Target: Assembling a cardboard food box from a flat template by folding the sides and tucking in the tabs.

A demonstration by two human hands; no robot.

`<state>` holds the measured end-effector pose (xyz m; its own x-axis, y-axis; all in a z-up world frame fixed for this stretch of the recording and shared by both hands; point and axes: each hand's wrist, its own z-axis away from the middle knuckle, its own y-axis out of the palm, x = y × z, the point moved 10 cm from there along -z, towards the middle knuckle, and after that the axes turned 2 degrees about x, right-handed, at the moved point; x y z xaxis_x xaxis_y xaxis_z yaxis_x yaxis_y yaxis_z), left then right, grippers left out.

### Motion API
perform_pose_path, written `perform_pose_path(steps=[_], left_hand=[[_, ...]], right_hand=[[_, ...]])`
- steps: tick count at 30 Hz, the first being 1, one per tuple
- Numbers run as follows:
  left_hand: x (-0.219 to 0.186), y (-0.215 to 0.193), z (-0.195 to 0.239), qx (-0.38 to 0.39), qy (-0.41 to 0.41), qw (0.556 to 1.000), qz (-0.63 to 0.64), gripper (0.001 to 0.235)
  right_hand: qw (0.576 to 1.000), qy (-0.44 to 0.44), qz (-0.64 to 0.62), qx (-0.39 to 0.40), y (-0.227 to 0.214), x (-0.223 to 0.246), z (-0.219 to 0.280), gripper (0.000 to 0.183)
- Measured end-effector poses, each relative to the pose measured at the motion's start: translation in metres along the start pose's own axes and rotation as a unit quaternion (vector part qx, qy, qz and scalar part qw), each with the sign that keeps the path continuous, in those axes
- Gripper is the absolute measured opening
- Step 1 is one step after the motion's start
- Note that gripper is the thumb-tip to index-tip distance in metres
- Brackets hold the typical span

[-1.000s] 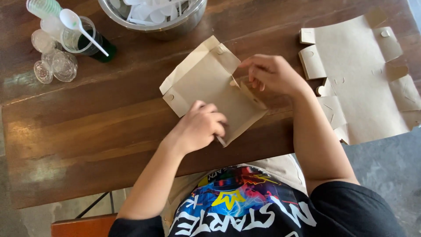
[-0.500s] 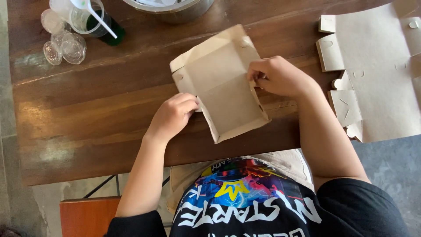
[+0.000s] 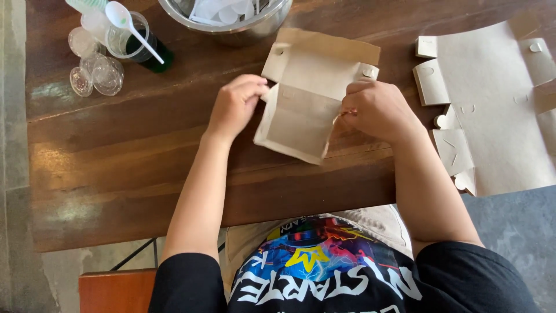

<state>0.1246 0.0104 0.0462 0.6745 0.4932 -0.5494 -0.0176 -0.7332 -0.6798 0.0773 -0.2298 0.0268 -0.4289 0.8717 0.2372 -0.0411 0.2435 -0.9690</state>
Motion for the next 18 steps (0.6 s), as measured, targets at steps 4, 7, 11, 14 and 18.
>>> perform_pose_path(steps=[4,7,11,14,18], left_hand=[[-0.001,-0.025,-0.005,-0.023,-0.054,0.998,0.035,0.038],[-0.026,-0.041,0.001,-0.108,-0.031,0.994,-0.007,0.027],[-0.070,-0.004,0.015,-0.061,0.044,0.992,-0.101,0.034],[-0.068,0.033,0.019,0.006,0.045,0.982,-0.183,0.032],[-0.050,0.054,0.015,0.020,0.027,0.981,-0.191,0.009]], right_hand=[[0.998,-0.026,0.019,-0.059,-0.002,-0.006,-0.005,0.018],[0.988,-0.093,-0.011,-0.122,-0.006,0.007,-0.007,0.015],[0.986,-0.085,-0.028,-0.138,0.009,0.013,-0.012,0.012],[0.985,-0.083,-0.067,-0.133,0.001,0.021,-0.012,0.009],[0.972,0.037,-0.147,-0.180,-0.007,-0.001,-0.008,0.037]])
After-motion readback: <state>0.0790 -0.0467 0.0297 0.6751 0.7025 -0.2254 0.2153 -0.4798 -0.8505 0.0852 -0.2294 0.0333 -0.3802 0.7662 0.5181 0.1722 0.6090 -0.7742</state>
